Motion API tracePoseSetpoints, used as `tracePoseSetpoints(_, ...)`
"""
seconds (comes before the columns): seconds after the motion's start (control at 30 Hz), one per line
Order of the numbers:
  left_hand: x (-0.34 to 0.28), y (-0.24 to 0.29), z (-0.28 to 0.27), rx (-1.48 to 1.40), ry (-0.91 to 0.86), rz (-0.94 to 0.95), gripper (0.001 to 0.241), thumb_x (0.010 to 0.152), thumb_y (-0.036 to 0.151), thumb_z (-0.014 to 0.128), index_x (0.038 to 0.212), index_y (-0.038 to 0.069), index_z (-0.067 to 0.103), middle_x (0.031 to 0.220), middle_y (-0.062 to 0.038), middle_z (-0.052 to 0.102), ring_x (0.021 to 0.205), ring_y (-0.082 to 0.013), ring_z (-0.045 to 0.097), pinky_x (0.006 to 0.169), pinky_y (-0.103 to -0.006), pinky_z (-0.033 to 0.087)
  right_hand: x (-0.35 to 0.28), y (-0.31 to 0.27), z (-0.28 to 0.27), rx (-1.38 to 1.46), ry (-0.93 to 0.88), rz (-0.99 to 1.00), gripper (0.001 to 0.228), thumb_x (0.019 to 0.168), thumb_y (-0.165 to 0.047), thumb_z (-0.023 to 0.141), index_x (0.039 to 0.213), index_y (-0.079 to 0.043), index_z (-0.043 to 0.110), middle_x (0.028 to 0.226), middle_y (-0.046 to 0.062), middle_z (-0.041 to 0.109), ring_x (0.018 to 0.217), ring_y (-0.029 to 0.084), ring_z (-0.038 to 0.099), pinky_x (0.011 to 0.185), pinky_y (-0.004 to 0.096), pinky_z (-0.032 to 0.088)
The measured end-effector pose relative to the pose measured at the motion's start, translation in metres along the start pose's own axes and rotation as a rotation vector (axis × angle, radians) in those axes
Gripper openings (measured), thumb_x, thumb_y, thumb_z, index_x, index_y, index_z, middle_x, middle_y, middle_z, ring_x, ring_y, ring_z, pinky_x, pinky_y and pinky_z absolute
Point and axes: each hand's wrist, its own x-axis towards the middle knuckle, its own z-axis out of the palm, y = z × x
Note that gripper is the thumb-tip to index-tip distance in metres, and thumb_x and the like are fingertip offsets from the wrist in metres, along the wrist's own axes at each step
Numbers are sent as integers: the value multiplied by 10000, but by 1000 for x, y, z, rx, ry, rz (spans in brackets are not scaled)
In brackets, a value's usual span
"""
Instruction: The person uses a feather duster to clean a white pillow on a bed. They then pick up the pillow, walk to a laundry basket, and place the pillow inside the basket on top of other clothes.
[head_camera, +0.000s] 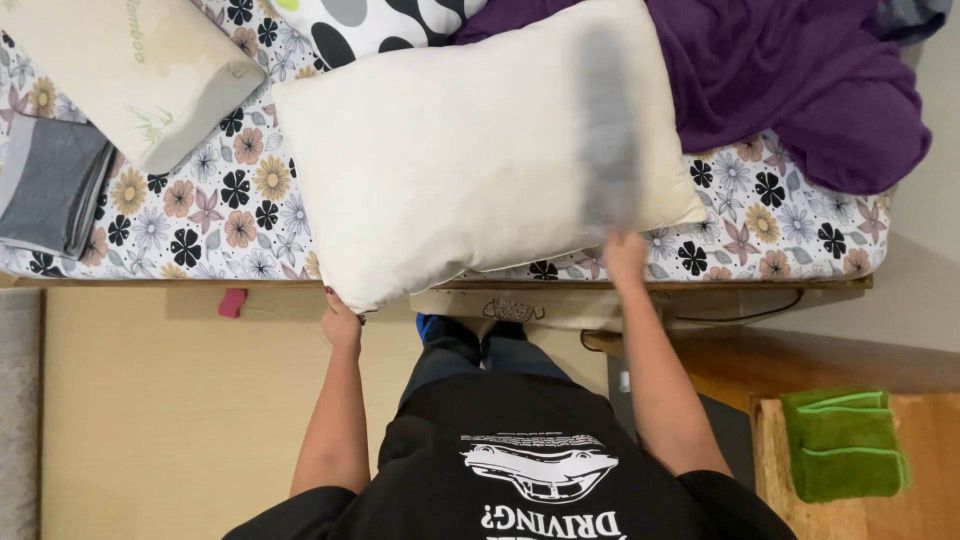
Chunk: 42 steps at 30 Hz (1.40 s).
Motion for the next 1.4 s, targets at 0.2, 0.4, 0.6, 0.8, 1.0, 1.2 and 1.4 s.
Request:
tracePoseSetpoints(0.2, -6, 9, -3, -8, -9, -40, 812, 1060, 618, 346, 889, -103, 676, 643, -151, 649, 536, -242, 643, 532, -374, 505, 43, 51, -24, 440, 340, 271, 370, 1057, -343, 493, 964, -3, 608, 756, 79, 646, 602, 215, 633, 573, 423, 553)
tracePoseSetpoints(0.4, 4, -4, -1, -59, -32, -36, 788, 1060, 618, 379, 978, -114, 660, 727, -174, 670, 575, -240, 656, 554, -382, 546, -55, -6, 39, -273, -396, -242, 600, 1137, -431, 488, 759, 18, 613, 670, 139, 597, 588, 269, 556, 559, 428, 460)
tracePoseSetpoints(0.6, 6, -4, 5, -124, -74, -121, 778, 1070, 624, 343, 1012, -75, 680, 751, -147, 671, 596, -220, 639, 558, -363, 540, -138, -57, 46, -714, -620, -838, 306, 937, -210, 565, 1158, -55, 707, 929, 180, 740, 856, 342, 682, 786, 495, 566)
tracePoseSetpoints(0.8, 24, -17, -5, -127, -138, -85, 735, 1054, 605, 336, 1022, -54, 661, 748, -141, 665, 590, -223, 645, 539, -364, 547, -63, -5, 43, -194, -49, -315, 296, 997, -186, 503, 1050, 59, 659, 801, 157, 688, 674, 248, 673, 588, 384, 598)
tracePoseSetpoints(1.0, 21, -5, -26, -64, -318, -51, 764, 1051, 582, 319, 995, -97, 664, 771, -140, 696, 604, -214, 681, 572, -356, 593, -20, 37, 62, -121, 519, -464, 338, 1094, -284, 587, 998, 25, 684, 755, 126, 648, 621, 217, 630, 592, 399, 489)
tracePoseSetpoints(1.2, 27, -23, -35, -281, -443, -88, 698, 1064, 561, 443, 1000, -97, 669, 785, -150, 677, 654, -201, 655, 648, -330, 602, -167, -77, 120, -499, -504, -485, 265, 978, -233, 570, 967, 18, 656, 732, 159, 670, 654, 275, 654, 613, 425, 548)
tracePoseSetpoints(1.4, 44, -82, -32, -655, -519, -435, 331, 945, 371, 576, 1104, 84, 619, 948, -66, 673, 806, -169, 668, 799, -343, 573, -188, -131, 133, -515, -692, -649, 192, 863, -123, 550, 985, -36, 669, 769, 164, 707, 686, 302, 681, 650, 453, 585)
